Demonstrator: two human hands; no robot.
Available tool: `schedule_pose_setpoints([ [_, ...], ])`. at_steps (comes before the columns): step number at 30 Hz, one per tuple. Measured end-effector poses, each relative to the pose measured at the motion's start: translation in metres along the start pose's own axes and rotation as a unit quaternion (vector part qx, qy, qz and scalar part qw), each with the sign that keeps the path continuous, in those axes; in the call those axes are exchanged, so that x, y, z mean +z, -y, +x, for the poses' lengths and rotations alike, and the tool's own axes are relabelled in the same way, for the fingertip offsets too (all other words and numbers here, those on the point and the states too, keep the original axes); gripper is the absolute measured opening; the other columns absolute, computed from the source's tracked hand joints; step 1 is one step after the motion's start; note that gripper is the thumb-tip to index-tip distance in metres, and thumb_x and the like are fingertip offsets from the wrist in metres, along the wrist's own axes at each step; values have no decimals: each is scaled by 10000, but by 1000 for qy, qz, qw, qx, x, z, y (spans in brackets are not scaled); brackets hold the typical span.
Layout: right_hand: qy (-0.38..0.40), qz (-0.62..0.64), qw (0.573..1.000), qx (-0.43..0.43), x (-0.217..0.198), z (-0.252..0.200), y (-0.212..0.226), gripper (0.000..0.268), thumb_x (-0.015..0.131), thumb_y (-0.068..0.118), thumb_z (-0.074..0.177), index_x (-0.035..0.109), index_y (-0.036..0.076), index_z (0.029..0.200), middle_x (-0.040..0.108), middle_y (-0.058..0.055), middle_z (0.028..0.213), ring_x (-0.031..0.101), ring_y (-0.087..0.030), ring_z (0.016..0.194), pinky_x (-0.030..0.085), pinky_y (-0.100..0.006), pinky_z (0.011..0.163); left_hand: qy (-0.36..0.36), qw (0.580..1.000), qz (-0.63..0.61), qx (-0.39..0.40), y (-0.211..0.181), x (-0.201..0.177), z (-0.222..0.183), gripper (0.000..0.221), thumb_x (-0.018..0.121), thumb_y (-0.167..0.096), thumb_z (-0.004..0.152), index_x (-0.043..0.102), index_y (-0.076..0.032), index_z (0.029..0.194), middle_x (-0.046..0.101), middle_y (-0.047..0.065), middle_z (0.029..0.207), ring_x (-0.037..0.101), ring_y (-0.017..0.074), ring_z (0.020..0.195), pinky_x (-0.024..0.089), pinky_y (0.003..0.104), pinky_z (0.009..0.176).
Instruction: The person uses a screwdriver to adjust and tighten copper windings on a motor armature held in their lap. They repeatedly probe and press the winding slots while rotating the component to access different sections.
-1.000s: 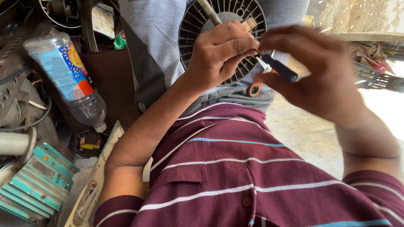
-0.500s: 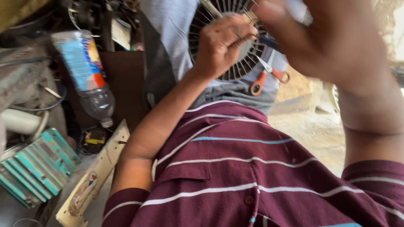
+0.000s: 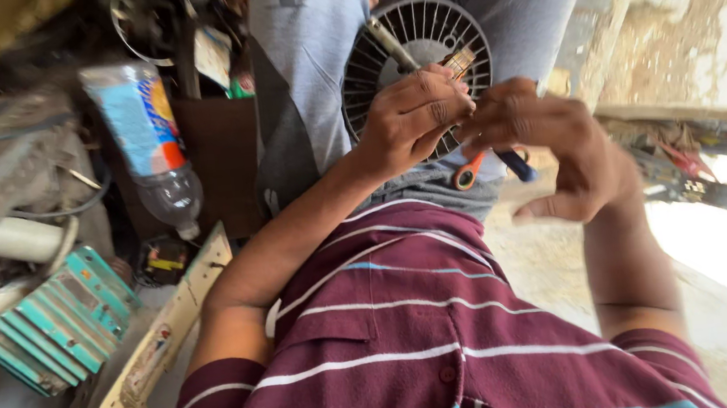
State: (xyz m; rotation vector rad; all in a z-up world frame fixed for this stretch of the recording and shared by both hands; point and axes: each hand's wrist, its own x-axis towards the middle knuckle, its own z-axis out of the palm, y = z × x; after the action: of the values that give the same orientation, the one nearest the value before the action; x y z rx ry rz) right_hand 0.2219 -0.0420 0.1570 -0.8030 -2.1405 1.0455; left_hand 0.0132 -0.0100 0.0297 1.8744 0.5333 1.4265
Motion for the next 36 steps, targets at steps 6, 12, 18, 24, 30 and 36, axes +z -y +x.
schedule_pose_setpoints([
  [6,-104,-165,980,40,42,-18,1,159,819,121,924,758,5,1014,767,-149,1044,764,-300,997,649,-374,858,-36,991,7,-131,-7,-5,-5,491,806,-297,900,616,-32,1267,649,149,1241,660,309,1161,567,401,1041],
  [12,-87,-153,984,-25,55,-75,-8,189,845,102,882,699,45,987,748,-117,1019,725,-299,1003,635,-428,861,-23,979,-10,-200,-11,12,-11,460,838,-177,993,614,-46,1372,653,122,1359,669,253,1294,596,355,1101],
  [18,-105,-64,990,-66,72,-78,-24,207,833,59,870,685,50,1014,715,-125,1076,675,-311,1040,620,-486,882,32,986,20,-161,-1,9,-19,451,836,-136,969,624,-17,1349,676,132,1325,641,279,1309,547,423,1153],
  [24,-257,2,960,-114,94,-63,-10,79,738,94,925,665,114,948,703,-102,1055,679,-297,1004,600,-450,876,7,984,21,-177,10,14,-23,434,831,-148,991,627,-50,1362,680,102,1362,633,243,1338,515,419,1210],
  [30,-570,191,799,-21,71,-99,-39,459,396,649,1017,680,305,910,695,32,924,667,-127,830,585,-351,812,-20,984,-2,-179,10,8,-18,740,869,-254,951,419,-46,1501,651,197,1300,646,293,1232,526,417,1124],
  [36,-604,336,714,116,39,-100,-145,468,290,562,1122,526,162,1177,617,-48,881,636,-156,793,553,-311,695,-27,977,23,-208,13,4,-17,832,910,-223,954,357,-109,1565,723,46,1219,692,224,1150,506,416,1064],
])
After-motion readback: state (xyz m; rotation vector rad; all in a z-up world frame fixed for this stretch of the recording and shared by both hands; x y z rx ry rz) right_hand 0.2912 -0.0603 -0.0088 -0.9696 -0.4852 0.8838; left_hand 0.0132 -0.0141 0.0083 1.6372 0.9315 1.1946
